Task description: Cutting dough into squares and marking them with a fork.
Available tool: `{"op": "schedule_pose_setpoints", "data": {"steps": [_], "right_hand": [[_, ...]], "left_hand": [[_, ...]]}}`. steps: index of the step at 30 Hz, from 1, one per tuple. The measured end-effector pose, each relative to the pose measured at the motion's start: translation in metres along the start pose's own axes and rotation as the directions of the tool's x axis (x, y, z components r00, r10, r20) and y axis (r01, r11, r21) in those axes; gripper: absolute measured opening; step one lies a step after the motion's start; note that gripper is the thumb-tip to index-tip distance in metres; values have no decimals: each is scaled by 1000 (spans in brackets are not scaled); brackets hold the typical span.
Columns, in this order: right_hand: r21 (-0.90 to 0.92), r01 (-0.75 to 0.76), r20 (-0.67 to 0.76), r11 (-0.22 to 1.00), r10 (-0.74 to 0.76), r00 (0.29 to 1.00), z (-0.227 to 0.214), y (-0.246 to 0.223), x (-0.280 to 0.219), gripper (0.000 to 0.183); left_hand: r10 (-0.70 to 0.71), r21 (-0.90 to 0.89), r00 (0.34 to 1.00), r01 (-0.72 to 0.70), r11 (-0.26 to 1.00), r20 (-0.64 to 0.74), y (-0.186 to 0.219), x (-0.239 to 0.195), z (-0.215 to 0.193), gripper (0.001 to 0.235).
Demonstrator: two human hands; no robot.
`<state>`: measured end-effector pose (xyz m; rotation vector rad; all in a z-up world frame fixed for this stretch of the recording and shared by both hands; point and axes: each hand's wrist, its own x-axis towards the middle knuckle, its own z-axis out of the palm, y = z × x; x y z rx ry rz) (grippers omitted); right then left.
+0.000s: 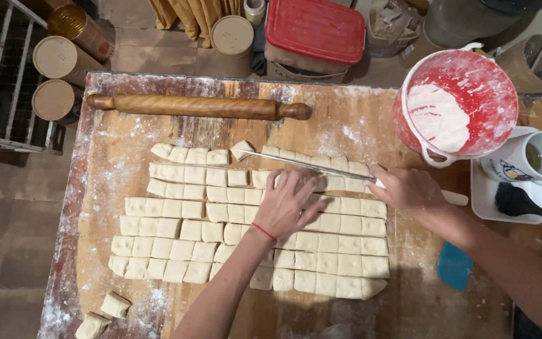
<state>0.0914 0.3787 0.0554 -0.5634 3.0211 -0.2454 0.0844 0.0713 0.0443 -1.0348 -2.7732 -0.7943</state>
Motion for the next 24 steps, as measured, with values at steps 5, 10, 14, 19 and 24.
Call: {"op": "schedule_pose_setpoints", "data": {"steps": [5, 10, 14, 19, 24], "right_hand": [[-57, 18, 12, 998, -17, 1000, -8, -3, -4, 43], [-44, 49, -59, 998, -52, 997, -16, -12, -4, 37], [-156, 8, 12, 988, -6, 1000, -19, -17, -4, 34], [-140, 43, -43, 989, -50, 998, -24, -4, -23, 38], [-142, 0, 58, 990, 8, 998, -44, 28, -45, 34]], "left_hand": [[-76, -162, 992, 92, 983, 99, -4, 47, -3, 41], [-57, -256, 835, 232, 939, 547, -21, 97, 18, 66], [30, -296, 663, 292, 909, 748, -24, 116, 25, 79], [-28, -181, 599, 286, 941, 800, -15, 125, 12, 80], [-90, -134, 644, 291, 947, 760, -16, 127, 13, 85]]}}
